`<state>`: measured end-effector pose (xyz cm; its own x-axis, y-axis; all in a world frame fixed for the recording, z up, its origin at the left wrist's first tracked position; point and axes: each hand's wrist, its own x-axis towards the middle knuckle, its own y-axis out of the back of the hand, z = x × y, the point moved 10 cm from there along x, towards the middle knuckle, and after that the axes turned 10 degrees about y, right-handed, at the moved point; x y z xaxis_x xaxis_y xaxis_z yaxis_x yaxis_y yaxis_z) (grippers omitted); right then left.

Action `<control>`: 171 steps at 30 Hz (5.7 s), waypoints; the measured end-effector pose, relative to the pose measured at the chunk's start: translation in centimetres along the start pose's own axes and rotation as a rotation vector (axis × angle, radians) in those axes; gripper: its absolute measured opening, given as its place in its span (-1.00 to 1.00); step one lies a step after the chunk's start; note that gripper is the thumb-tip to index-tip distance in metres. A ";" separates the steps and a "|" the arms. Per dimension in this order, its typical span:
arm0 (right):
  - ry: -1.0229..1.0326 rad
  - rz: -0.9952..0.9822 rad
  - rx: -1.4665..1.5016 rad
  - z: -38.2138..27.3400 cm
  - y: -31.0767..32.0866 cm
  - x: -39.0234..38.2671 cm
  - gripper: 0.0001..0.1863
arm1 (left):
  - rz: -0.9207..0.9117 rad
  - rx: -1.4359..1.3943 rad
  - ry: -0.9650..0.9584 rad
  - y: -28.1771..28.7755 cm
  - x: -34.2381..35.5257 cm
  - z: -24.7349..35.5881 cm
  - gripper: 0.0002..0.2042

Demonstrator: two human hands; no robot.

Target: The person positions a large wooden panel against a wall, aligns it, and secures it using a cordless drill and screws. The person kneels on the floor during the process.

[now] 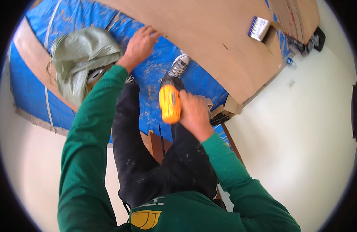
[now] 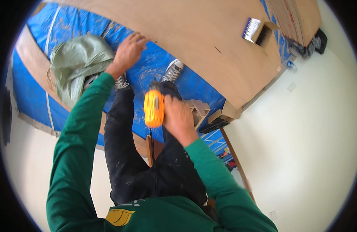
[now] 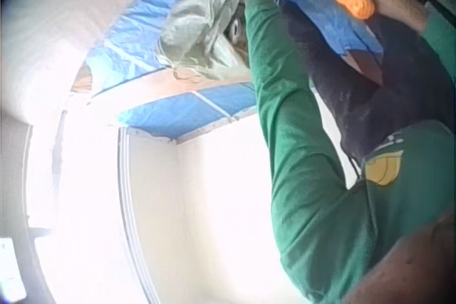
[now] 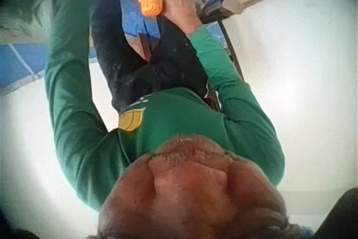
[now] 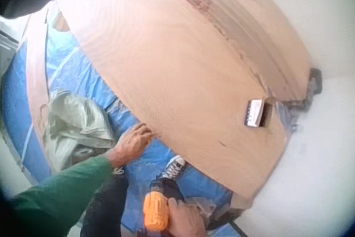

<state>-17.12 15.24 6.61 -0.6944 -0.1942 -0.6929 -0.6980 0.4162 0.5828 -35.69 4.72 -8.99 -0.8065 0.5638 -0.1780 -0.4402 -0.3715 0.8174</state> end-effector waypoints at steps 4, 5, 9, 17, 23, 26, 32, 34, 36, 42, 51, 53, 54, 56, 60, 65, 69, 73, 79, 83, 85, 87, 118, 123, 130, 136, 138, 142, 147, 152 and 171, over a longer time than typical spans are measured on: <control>0.058 0.145 0.002 1.7 -1.2 -8.9 -0.59 | -0.116 -0.284 -0.163 -5.5 3.1 13.1 -0.62; 0.021 0.098 0.026 2.9 -2.2 -9.9 -0.58 | -0.121 -0.307 -0.205 -7.4 4.9 16.7 -0.65; 0.039 0.272 0.035 4.5 -3.0 -11.1 -0.54 | -0.161 -0.271 -0.263 -14.6 12.0 24.8 -0.69; -0.136 0.341 0.142 5.9 -3.7 -11.6 -0.51 | -0.101 0.220 -0.387 -19.0 11.1 24.6 -0.75; -0.128 0.366 0.073 4.1 -3.0 -10.6 -0.56 | -0.240 -0.454 0.138 -7.6 1.9 9.5 -0.72; -0.138 0.331 0.035 3.4 -3.0 -9.9 -0.61 | -0.265 -0.386 0.355 0.1 -5.9 -0.5 -0.75; -0.128 0.359 0.115 0.6 -0.6 -10.2 -0.60 | -0.127 -0.974 1.212 16.1 -27.9 -17.5 -0.69; -0.077 0.459 0.225 -1.2 1.4 -10.8 -0.64 | -0.013 -1.093 1.243 21.6 -32.7 -19.7 -0.66; -0.062 0.545 0.359 -2.5 3.2 -11.3 -0.65 | 0.047 -1.119 1.216 25.8 -35.7 -20.8 -0.64; -0.127 0.698 0.695 -3.4 5.2 -11.4 -0.71 | -0.010 -1.102 1.308 31.1 -39.3 -18.2 -0.68; -0.392 0.614 0.869 5.4 4.2 -11.9 -0.64 | 0.069 -1.057 1.348 35.1 -39.7 -11.2 -0.71; -0.435 0.602 0.853 8.1 4.7 -12.6 -0.64 | 0.149 -1.137 1.304 36.0 -40.7 -11.2 -0.70; -0.460 0.585 0.827 9.3 4.8 -13.1 -0.65 | 0.174 -1.201 1.272 36.4 -41.4 -11.1 -0.69; -0.518 0.582 0.883 11.7 4.6 -13.6 -0.66 | 0.183 -0.987 1.251 38.5 -43.3 -12.4 -0.60; -0.588 0.757 0.955 15.2 5.3 -14.0 -0.72 | 0.398 -1.096 1.319 41.5 -47.9 -15.4 -0.55; -0.566 0.811 1.112 16.1 6.0 -12.1 -0.83 | 0.436 -1.316 1.415 44.0 -51.2 -17.8 -0.61; -0.487 0.873 1.115 14.2 7.6 -10.7 -0.83 | 0.677 -1.366 1.513 47.2 -51.8 -19.6 -0.56; -0.449 0.893 1.117 10.9 8.8 -8.6 -0.78 | 0.722 -1.357 1.354 51.9 -45.8 -22.7 -0.49; -0.530 0.885 1.032 2.5 10.5 -4.8 -0.69 | 0.428 -1.284 1.240 55.6 -29.6 -31.7 -0.57; -0.628 0.870 1.022 -8.6 11.9 -4.9 -0.68 | -0.013 -1.197 1.058 54.9 -15.0 -38.0 -0.63; -0.607 0.861 1.044 -15.6 13.4 -4.2 -0.71 | -0.005 -1.237 1.032 54.5 -10.2 -41.1 -0.64; -0.581 0.777 1.041 -21.9 15.6 -2.8 -0.69 | -0.030 -1.409 1.030 51.9 -7.3 -41.6 -0.67; -0.128 0.559 0.767 -28.2 13.7 15.8 -0.56 | -0.715 -1.576 1.009 18.6 -1.9 -24.2 -0.63; -0.179 0.591 0.914 -26.5 13.0 16.6 -0.62 | -0.563 -1.884 1.232 16.8 -0.6 -22.0 -0.68; -0.177 0.636 0.934 -25.4 12.5 18.0 -0.71 | -0.585 -1.883 1.395 15.1 -0.7 -21.8 -0.75; -0.259 0.579 0.944 -24.8 11.1 18.9 -0.67 | -0.547 -1.946 1.412 14.2 -0.6 -22.7 -0.76; -0.193 0.623 0.908 -25.2 11.7 19.2 -0.74 | -0.548 -1.938 1.413 13.9 -0.5 -22.8 -0.75; -0.218 0.594 0.919 -25.0 11.0 19.9 -0.77 | -0.481 -1.969 1.457 13.4 -0.5 -22.9 -0.75; -0.136 0.612 0.836 -25.3 11.1 20.9 -0.70 | -0.461 -1.943 1.401 13.6 0.0 -23.2 -0.80; -0.047 0.663 0.735 -24.9 11.4 21.9 -0.63 | -0.637 -1.947 1.310 12.7 0.9 -23.4 -0.82; -0.454 0.222 0.642 -17.4 10.3 29.3 -0.64 | -0.194 -2.094 1.498 3.6 3.7 -22.5 -0.71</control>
<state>-47.69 -1.66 -0.28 -0.5700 0.2738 -0.7746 -0.2205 0.8572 0.4653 -49.18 -11.11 -19.06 0.0266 0.4008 -0.9158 0.5668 -0.7607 -0.3164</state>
